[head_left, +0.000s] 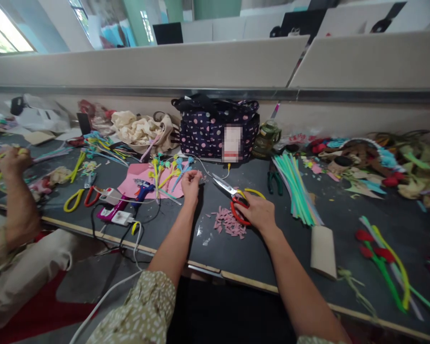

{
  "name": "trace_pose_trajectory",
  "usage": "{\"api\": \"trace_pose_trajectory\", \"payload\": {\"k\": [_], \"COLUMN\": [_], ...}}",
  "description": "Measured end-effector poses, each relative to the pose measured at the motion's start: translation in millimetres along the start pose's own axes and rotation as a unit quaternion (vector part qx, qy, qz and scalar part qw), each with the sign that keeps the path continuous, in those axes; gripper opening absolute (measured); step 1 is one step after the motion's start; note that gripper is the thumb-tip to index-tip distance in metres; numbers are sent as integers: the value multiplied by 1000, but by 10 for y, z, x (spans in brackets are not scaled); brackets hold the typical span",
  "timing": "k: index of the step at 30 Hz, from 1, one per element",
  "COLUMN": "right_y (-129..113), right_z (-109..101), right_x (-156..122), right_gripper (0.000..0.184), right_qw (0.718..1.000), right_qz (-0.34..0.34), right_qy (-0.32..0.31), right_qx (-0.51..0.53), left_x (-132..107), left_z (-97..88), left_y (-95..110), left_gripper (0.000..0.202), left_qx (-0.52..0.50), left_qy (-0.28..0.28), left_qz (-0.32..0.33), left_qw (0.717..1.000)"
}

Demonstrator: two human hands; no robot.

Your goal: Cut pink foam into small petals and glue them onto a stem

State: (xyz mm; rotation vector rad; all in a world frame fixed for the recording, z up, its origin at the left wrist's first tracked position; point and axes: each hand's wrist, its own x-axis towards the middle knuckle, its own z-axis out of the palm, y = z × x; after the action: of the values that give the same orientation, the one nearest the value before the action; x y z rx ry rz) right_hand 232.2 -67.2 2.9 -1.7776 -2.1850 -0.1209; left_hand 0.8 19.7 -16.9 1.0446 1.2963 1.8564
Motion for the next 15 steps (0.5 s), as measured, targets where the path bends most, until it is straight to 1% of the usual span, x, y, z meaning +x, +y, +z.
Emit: {"api": "trace_pose_trajectory", "payload": {"k": [1, 3, 7, 9, 11, 12, 14, 15], "right_y": [6, 9, 3, 17, 51, 73, 118, 137], "right_z": [5, 12, 18, 27, 42, 51, 68, 74], "right_x": [3, 8, 17, 26, 39, 46, 59, 64], "right_gripper": [51, 53, 54, 54, 56, 57, 58, 58], "right_qw": [1000, 999, 998, 995, 989, 985, 978, 975], "right_qz": [12, 28, 51, 78, 117, 137, 170, 182], "right_qy": [4, 13, 34, 45, 56, 60, 63, 62], "right_qx": [4, 14, 36, 52, 72, 83, 104, 113], "left_x": [15, 22, -39, -87, -145, -180, -260, -302], "left_z": [-15, -34, -22, 8, 52, 77, 123, 141], "left_y": [-17, -41, -38, -3, 51, 84, 154, 190], "left_gripper": [15, 14, 14, 17, 21, 23, 27, 29], "left_qx": [5, 25, 65, 76, 75, 70, 53, 45], "left_qy": [11, 11, -17, -42, -88, -119, -190, -239], "left_qz": [3, 5, 16, 13, -8, -23, -61, -82], "left_qw": [1000, 1000, 998, 996, 993, 990, 978, 967]}}
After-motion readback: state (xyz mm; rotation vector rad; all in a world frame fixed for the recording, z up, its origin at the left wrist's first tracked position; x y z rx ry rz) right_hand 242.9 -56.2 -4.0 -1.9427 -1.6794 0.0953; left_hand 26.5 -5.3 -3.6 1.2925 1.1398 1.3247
